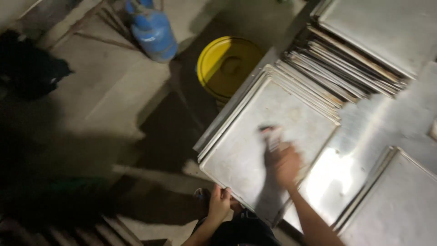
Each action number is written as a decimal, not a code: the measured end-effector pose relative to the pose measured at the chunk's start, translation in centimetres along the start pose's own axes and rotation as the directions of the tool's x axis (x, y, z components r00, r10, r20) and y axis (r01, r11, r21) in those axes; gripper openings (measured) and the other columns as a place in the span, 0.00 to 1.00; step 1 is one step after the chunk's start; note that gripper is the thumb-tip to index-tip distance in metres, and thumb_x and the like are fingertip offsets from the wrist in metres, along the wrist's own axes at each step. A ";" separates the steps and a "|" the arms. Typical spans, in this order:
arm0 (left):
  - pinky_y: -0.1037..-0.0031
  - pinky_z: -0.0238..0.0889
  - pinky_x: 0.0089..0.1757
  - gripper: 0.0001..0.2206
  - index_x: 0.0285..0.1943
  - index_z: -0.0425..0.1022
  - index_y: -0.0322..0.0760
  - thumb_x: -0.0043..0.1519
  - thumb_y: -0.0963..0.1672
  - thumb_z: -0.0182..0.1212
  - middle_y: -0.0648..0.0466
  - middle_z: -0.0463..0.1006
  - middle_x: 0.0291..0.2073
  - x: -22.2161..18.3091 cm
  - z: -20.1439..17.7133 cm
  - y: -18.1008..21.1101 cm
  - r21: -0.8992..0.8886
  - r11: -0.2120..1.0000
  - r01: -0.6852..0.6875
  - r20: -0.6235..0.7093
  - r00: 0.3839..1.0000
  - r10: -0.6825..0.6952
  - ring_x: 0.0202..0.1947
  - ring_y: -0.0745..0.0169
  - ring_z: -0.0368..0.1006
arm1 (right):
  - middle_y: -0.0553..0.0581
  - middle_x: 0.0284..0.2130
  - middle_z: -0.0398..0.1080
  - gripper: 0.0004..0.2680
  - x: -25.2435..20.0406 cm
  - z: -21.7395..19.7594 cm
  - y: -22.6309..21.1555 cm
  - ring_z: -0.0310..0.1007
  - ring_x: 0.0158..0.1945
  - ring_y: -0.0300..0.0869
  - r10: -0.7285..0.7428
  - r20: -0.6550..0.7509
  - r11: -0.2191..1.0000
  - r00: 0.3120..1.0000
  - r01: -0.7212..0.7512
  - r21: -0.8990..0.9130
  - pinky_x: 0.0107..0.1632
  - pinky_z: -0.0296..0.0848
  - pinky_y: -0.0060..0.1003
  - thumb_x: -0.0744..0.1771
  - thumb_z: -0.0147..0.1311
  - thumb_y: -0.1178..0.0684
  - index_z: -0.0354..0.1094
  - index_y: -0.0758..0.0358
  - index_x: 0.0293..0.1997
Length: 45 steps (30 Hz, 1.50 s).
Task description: Wiping down metal baking trays with a cloth in a production area.
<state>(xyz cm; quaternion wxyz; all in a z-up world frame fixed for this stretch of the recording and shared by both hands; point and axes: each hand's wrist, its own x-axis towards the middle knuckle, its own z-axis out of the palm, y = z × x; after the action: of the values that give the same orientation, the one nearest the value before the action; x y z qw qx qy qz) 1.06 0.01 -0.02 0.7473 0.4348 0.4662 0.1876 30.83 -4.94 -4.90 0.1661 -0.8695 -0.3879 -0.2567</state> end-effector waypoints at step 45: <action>0.60 0.82 0.41 0.18 0.62 0.57 0.25 0.68 0.43 0.51 0.40 0.72 0.41 1.3 -1.8 -0.7 0.023 0.997 0.078 0.206 0.975 -0.081 0.37 0.48 0.81 | 0.64 0.52 0.70 0.18 19.3 -2.9 -11.3 0.74 0.51 0.59 0.036 0.629 0.989 0.777 -0.117 0.087 0.53 0.72 0.54 0.67 0.48 0.56 0.63 0.49 0.66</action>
<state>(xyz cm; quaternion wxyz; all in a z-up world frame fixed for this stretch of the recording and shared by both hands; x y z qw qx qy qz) 0.07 1.37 -1.69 0.7953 0.4385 0.4045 0.1078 32.30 12.26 9.53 0.0907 -0.9086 -0.4003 0.0773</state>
